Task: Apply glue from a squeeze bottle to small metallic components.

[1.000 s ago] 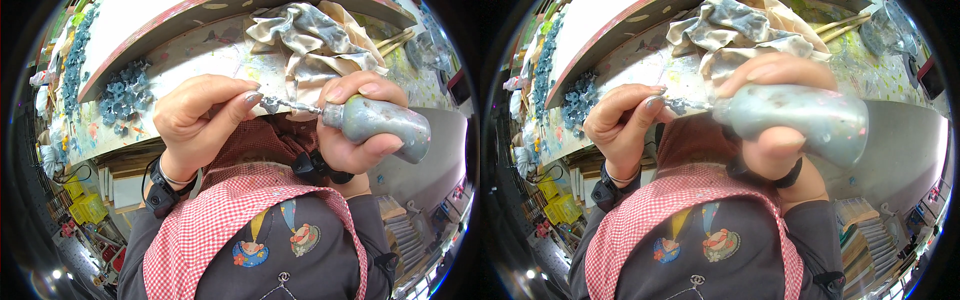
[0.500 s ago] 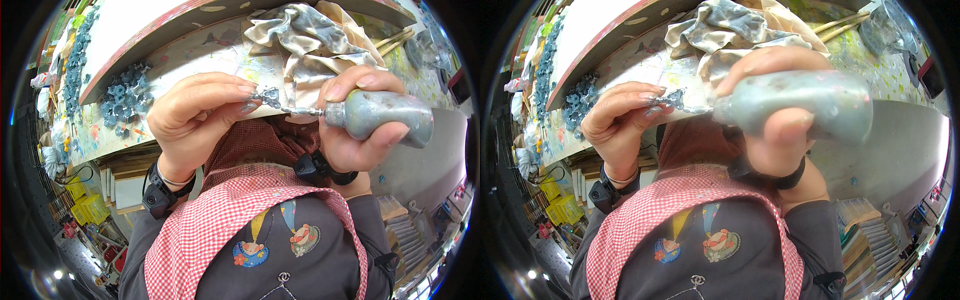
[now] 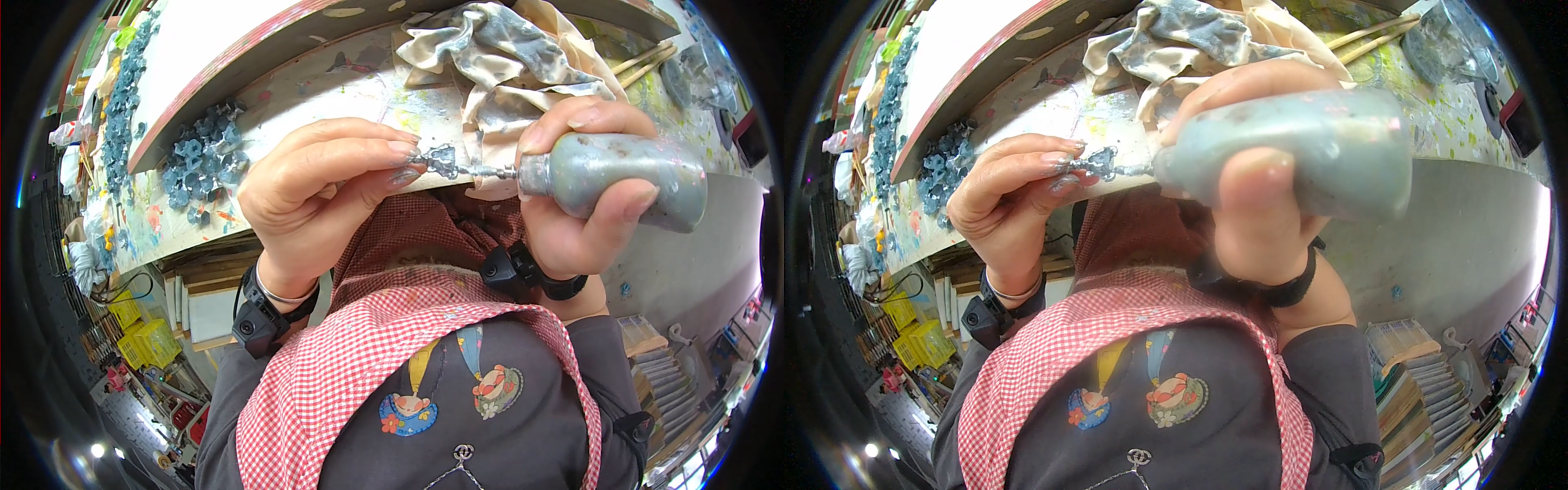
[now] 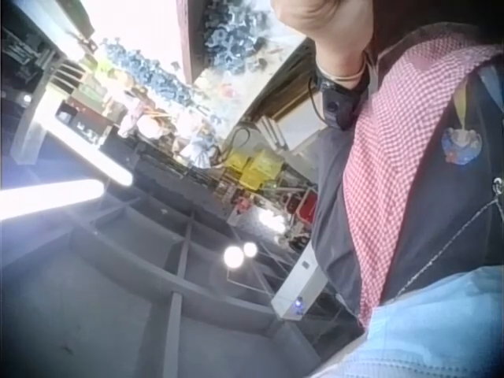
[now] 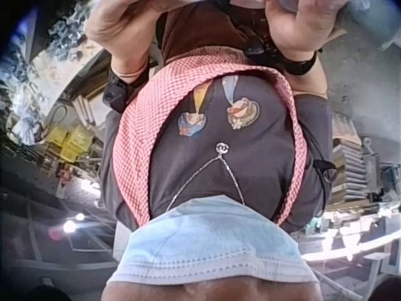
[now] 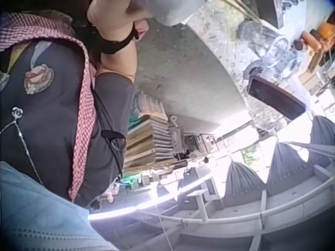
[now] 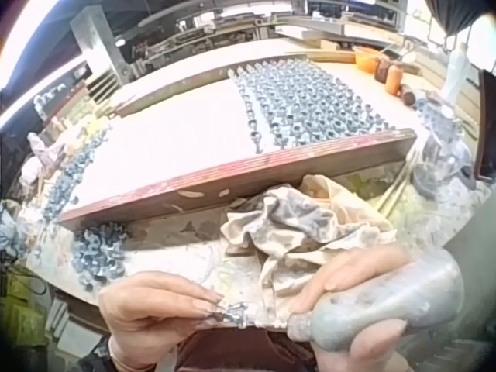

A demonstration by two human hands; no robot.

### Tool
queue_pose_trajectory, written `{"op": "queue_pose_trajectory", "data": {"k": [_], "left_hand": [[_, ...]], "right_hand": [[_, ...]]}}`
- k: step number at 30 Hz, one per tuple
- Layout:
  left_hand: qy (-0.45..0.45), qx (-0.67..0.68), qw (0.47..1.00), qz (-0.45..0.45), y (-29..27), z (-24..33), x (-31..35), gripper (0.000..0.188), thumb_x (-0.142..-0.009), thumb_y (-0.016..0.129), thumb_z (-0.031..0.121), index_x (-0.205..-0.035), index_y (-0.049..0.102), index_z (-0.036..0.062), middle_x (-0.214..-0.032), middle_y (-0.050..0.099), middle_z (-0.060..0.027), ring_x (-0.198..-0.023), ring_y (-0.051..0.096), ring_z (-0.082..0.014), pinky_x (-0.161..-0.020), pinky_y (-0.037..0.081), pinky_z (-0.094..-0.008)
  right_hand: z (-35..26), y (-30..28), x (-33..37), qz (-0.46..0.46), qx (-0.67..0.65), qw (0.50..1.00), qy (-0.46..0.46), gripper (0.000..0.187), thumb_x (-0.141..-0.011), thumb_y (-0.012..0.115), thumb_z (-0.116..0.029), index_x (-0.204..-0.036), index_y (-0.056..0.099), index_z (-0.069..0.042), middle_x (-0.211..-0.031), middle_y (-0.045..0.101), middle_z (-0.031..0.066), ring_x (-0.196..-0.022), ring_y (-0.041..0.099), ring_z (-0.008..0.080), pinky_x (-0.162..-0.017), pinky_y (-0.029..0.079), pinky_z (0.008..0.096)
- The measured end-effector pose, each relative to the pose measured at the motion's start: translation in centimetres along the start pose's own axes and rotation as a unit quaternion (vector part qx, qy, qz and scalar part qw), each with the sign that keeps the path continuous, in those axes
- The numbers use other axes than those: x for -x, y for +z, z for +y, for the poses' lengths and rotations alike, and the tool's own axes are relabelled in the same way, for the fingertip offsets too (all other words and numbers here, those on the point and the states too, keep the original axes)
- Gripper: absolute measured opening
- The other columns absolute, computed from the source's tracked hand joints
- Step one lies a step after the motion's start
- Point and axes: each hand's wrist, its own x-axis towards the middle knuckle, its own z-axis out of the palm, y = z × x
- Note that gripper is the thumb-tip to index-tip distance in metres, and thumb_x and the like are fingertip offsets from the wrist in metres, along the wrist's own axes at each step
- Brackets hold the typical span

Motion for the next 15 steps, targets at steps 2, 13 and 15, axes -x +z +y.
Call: {"op": "queue_pose_trajectory", "data": {"k": [2, 13, 15], "left_hand": [[0.004, 0.001, 1.000, -0.001, -0.15, -0.08, 0.05, 0.025, -0.061, 0.067, -0.011, -0.083, 0.064, -0.0006, -0.081, 0.064, -0.0118, -0.077, 0.062, -0.0199, -0.066, 0.049, -0.0254], [-0.094, 0.115, 0.989, 0.015, 0.14, 0.69, 0.10, 0.022, -0.068, 0.059, -0.017, -0.087, 0.058, -0.0051, -0.090, 0.061, -0.0177, -0.086, 0.061, -0.0238, -0.074, 0.051, -0.0299], [-0.096, 0.122, 0.988, 0.012, 0.07, 0.64, 0.16, 0.022, -0.068, 0.059, -0.017, -0.087, 0.058, -0.0054, -0.090, 0.061, -0.0174, -0.088, 0.060, -0.0225, -0.075, 0.051, -0.0294]], "right_hand": [[0.34, -0.20, 0.22, -0.014, -0.022, 1.000, 0.001, 0.056, -0.084, 0.040, -0.057, -0.098, 0.043, -0.002, -0.072, 0.051, 0.0132, -0.055, 0.046, 0.0149, -0.048, 0.037, 0.0231], [0.77, 0.23, 0.22, 0.037, -0.195, 0.979, -0.048, 0.055, -0.086, 0.037, -0.054, -0.099, 0.042, 0.000, -0.076, 0.047, 0.0129, -0.046, 0.038, 0.0131, -0.042, 0.033, 0.0229], [0.62, 0.38, 0.36, 0.062, -0.204, 0.976, -0.033, 0.054, -0.086, 0.038, -0.053, -0.098, 0.043, 0.000, -0.076, 0.047, 0.0124, -0.047, 0.038, 0.0135, -0.043, 0.034, 0.0236]]}}
